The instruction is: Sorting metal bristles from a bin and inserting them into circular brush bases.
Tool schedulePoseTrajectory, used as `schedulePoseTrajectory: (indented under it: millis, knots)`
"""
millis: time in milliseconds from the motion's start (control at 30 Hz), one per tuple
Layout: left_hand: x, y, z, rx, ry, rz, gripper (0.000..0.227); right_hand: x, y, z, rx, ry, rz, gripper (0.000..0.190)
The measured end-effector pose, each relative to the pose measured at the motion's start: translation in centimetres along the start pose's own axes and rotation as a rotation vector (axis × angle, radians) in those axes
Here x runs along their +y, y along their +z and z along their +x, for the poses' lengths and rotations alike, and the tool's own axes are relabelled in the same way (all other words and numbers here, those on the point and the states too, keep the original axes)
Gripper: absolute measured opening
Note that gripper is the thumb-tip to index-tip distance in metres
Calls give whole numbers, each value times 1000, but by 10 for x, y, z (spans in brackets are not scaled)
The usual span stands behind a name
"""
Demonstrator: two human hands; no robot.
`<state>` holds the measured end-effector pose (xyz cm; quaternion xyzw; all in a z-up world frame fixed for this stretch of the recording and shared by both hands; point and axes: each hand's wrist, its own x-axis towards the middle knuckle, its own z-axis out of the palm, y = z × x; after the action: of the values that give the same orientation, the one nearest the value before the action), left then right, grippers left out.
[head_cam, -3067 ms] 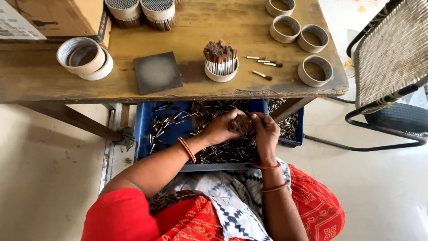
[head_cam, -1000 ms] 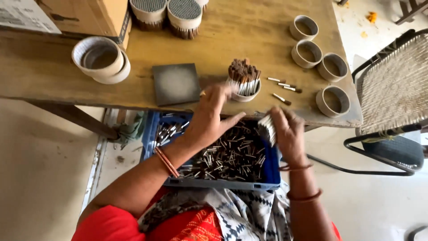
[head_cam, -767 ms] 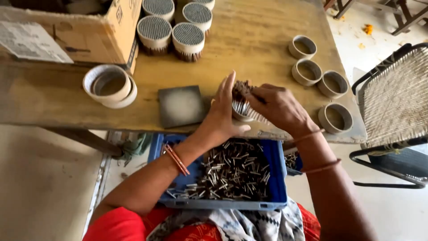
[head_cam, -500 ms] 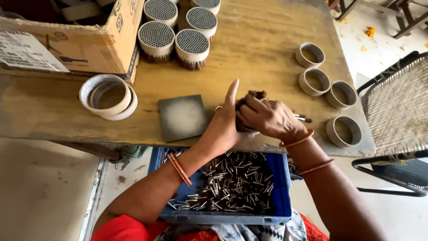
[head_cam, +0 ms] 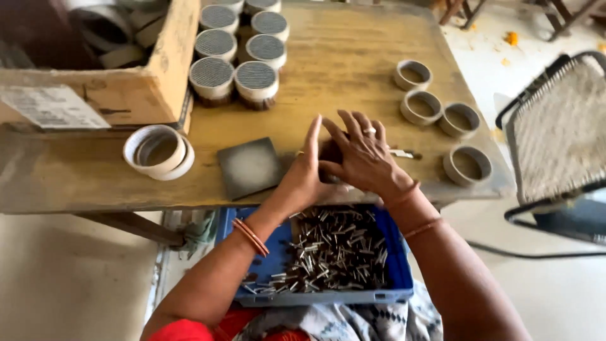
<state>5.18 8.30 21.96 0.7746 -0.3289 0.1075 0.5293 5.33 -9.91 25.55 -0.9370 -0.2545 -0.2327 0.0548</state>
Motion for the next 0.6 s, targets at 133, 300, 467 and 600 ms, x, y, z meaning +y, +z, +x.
schedulePoseTrajectory:
  millis: [133,300,467,600]
  knots:
    - [10,-12,-38,94,298,169,104,-3,-51,-26,47,159,86,91]
    - [-10,21,-106,-613,97,319,74,-4,-37,-166,506,509,551,42]
    - [-44,83,-130,-905,281,592,111,6,49,-259,689,787,1062,43]
    - [-84,181,-146,-999,419,438,80,6,73,-269,617,912,1217,40]
